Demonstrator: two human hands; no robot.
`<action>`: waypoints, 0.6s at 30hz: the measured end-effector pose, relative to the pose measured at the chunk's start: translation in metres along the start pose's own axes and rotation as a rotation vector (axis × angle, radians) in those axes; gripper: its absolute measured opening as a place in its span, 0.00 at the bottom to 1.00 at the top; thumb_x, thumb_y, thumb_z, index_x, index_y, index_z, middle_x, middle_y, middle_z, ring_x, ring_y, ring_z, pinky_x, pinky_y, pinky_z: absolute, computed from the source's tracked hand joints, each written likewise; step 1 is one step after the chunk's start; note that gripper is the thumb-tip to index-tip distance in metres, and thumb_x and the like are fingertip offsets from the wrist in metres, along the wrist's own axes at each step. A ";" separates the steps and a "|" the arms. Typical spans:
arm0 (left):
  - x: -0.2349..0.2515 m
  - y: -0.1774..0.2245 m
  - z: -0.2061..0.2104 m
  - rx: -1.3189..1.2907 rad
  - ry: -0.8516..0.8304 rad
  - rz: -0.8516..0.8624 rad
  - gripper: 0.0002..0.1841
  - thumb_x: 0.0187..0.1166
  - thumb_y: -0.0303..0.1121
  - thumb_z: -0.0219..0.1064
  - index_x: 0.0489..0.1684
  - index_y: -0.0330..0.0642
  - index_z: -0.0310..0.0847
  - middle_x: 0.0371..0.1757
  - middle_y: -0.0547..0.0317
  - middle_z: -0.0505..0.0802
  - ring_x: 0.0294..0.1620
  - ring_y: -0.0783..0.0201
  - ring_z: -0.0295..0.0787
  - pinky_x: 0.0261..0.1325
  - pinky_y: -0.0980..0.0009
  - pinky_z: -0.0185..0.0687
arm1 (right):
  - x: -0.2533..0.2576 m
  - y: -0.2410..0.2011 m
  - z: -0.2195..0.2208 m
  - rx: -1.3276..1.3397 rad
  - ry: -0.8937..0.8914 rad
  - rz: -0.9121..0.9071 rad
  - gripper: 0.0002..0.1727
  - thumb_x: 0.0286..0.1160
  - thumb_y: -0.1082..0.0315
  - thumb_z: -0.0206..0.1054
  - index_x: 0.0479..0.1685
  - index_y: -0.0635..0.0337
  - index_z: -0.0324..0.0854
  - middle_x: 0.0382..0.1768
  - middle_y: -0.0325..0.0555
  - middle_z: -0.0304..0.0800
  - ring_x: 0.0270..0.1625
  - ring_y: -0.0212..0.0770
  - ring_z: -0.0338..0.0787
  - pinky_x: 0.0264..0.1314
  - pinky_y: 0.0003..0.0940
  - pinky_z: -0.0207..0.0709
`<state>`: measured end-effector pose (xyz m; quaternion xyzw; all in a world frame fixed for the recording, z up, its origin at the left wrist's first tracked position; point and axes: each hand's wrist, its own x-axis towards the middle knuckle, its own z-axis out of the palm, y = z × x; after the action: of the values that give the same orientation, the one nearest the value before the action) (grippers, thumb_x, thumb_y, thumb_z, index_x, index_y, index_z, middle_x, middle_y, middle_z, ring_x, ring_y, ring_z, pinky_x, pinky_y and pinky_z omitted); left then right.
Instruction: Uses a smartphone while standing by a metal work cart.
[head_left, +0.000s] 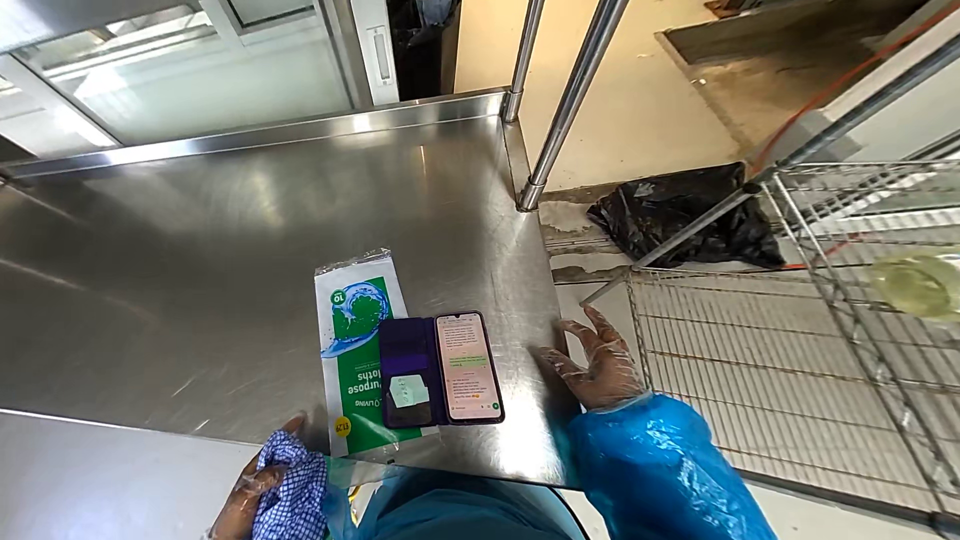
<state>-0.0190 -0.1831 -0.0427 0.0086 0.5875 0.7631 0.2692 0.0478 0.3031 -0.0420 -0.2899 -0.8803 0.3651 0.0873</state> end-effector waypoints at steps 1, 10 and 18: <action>0.001 -0.001 -0.001 -0.004 -0.014 0.004 0.36 0.64 0.44 0.79 0.76 0.42 0.77 0.54 0.64 0.95 0.50 0.74 0.92 0.58 0.74 0.87 | 0.000 0.000 0.000 0.000 0.004 -0.004 0.31 0.65 0.66 0.82 0.71 0.67 0.83 0.89 0.70 0.57 0.87 0.75 0.62 0.82 0.75 0.56; 0.003 0.004 0.008 0.031 0.030 -0.005 0.36 0.63 0.43 0.78 0.75 0.40 0.77 0.55 0.65 0.95 0.52 0.75 0.92 0.59 0.75 0.86 | 0.005 0.006 0.002 0.010 0.022 -0.039 0.31 0.63 0.67 0.82 0.70 0.68 0.83 0.88 0.73 0.58 0.86 0.76 0.63 0.81 0.75 0.58; 0.005 0.004 0.006 0.043 0.026 -0.003 0.37 0.63 0.44 0.78 0.75 0.40 0.77 0.55 0.65 0.95 0.52 0.74 0.92 0.59 0.74 0.86 | 0.007 0.007 0.003 0.020 0.011 -0.026 0.32 0.63 0.67 0.82 0.70 0.67 0.83 0.89 0.71 0.57 0.87 0.75 0.63 0.81 0.75 0.58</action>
<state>-0.0230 -0.1764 -0.0387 0.0035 0.6071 0.7500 0.2624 0.0438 0.3096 -0.0489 -0.2796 -0.8798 0.3713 0.0997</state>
